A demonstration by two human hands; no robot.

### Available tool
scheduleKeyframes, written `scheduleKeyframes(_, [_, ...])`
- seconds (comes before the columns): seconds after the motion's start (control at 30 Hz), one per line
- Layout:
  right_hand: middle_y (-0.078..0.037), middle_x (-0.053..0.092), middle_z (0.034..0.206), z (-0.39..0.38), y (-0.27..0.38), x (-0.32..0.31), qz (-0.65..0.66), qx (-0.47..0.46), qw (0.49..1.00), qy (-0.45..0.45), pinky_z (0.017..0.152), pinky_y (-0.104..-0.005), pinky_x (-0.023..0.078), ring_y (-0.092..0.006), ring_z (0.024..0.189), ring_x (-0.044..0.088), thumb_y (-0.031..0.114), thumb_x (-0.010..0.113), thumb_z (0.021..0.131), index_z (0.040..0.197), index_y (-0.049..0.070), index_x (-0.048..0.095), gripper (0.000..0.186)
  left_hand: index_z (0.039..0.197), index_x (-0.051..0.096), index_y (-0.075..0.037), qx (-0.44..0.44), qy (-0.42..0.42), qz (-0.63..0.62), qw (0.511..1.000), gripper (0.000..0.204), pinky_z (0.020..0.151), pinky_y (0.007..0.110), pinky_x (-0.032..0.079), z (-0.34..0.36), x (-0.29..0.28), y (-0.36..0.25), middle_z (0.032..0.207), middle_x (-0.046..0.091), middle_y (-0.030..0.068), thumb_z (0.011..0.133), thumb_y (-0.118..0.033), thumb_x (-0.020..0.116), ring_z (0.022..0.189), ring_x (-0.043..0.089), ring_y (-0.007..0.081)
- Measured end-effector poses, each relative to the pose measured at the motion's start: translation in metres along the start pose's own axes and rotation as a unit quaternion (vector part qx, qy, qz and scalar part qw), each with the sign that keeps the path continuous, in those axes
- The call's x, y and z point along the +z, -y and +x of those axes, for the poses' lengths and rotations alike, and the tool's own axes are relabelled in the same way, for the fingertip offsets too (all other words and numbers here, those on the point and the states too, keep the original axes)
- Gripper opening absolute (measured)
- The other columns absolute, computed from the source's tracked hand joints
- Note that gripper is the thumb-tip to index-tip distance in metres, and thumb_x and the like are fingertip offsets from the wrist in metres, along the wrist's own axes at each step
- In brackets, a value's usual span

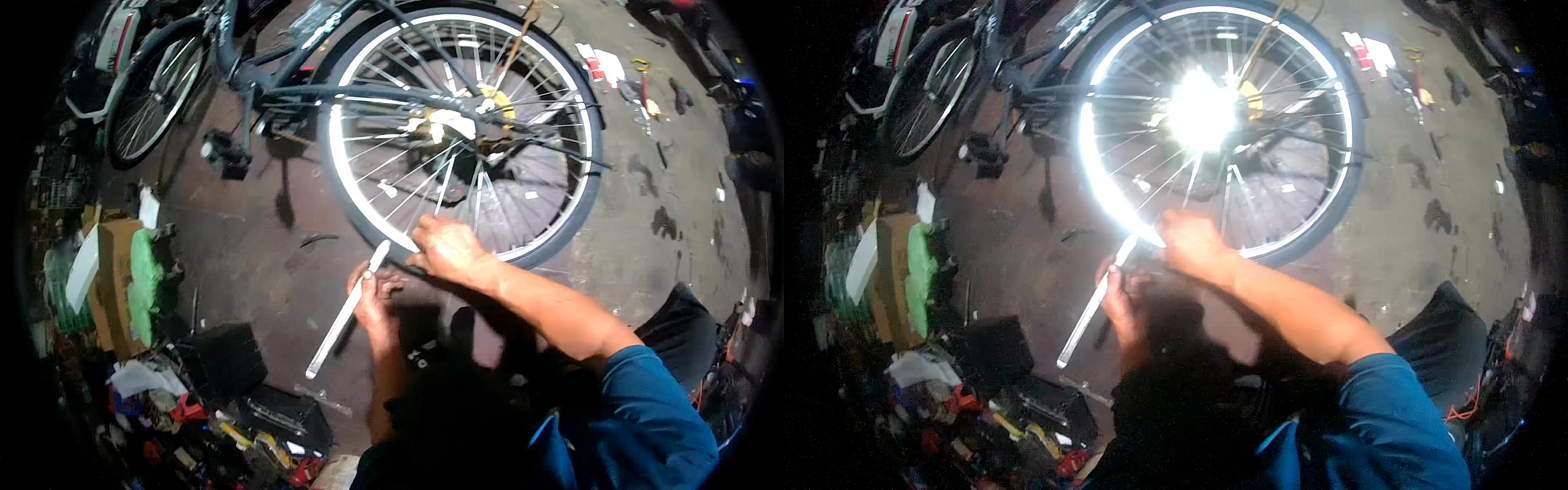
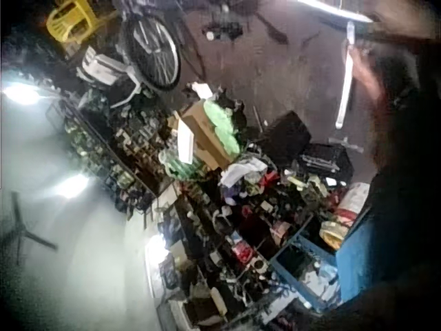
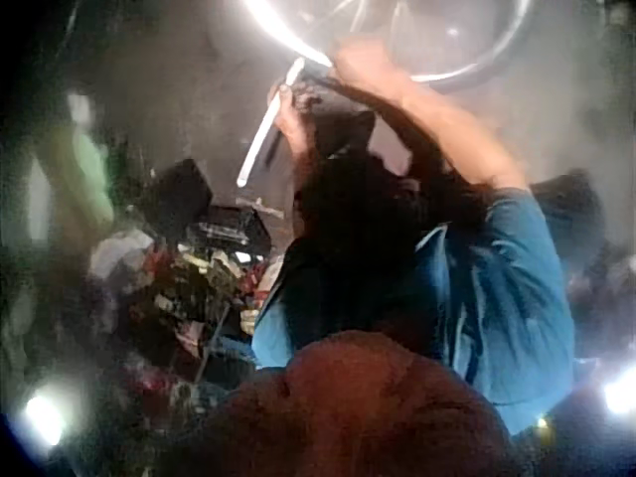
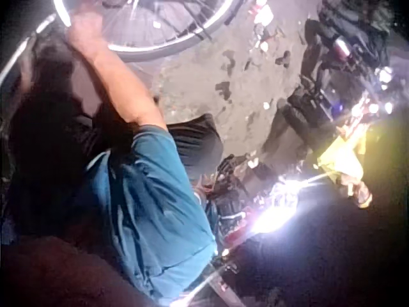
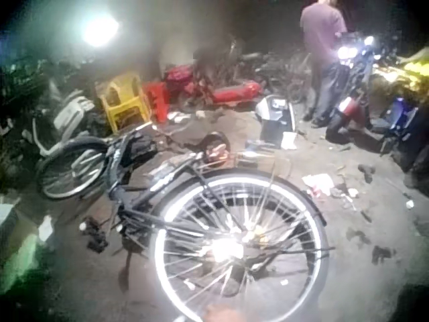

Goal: The person removes the inner tube from an upside-down bicycle tire using tire levers and by hand. The person then brings a basin of water over, inflates the inner tube with an air hose, and submerges the tube into the water.

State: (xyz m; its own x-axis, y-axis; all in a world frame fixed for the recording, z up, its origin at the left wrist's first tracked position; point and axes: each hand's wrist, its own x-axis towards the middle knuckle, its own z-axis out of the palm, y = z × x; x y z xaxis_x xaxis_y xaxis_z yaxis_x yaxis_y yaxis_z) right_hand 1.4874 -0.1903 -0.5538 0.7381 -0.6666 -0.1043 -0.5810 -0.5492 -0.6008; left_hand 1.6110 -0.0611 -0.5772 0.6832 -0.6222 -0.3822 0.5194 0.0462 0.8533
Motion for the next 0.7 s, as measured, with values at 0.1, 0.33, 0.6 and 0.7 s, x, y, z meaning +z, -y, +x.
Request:
scheduleKeyframes(0.1, [-0.015, 0.056, 0.095, 0.001, 0.012, -0.009, 0.013, -0.009, 1.000, -0.003, 0.078, -0.0421, 0.049, -0.0329, 0.089, 0.059, 0.031, 0.067, 0.075, 0.086, 0.001, 0.061, 0.033, 0.114, 0.045, 0.003, 0.016, 0.028, -0.026, 0.999, 0.032, 0.055, 0.032, 0.053, 0.005, -0.004, 0.006, 0.077, 0.059, 0.0159, 0.092, -0.020, 0.051, 0.063, 0.060, 0.0238])
scheduleKeyframes(0.33, [-0.020, 0.059, 0.093, 0.009, 0.001, -0.004, 0.004, 0.022, 0.999, 0.027, 0.069, -0.0421, 0.052, -0.0363, 0.081, 0.062, 0.024, 0.066, 0.071, 0.087, -0.001, 0.060, 0.031, 0.111, 0.051, -0.002, -0.017, 0.020, 0.102, 0.994, 0.025, 0.052, 0.036, 0.049, 0.018, 0.020, 0.008, 0.071, 0.058, 0.0098, 0.091, -0.018, 0.052, 0.058, 0.060, 0.0243])
scheduleKeyframes(0.6, [-0.015, 0.057, 0.097, -0.014, 0.012, -0.008, 0.013, 0.021, 1.000, 0.010, 0.078, -0.0414, 0.045, -0.0305, 0.092, 0.057, 0.035, 0.067, 0.074, 0.093, 0.001, 0.061, 0.039, 0.087, 0.063, -0.001, 0.144, 0.130, 0.752, 0.630, 0.027, 0.073, 0.047, 0.048, 0.040, 0.124, -0.063, 0.079, 0.064, 0.0237, 0.076, -0.025, 0.059, 0.079, 0.062, 0.0407])
scheduleKeyframes(0.7, [-0.016, 0.052, 0.103, -0.019, 0.010, -0.006, 0.014, 0.002, 0.999, 0.032, 0.083, -0.0429, 0.042, -0.0320, 0.097, 0.054, 0.038, 0.067, 0.075, 0.098, -0.001, 0.059, 0.046, 0.084, 0.065, 0.001, 0.063, 0.135, 0.701, 0.698, 0.031, 0.075, 0.046, 0.048, 0.075, 0.117, -0.075, 0.083, 0.064, 0.0245, 0.076, -0.028, 0.060, 0.083, 0.063, 0.0397])
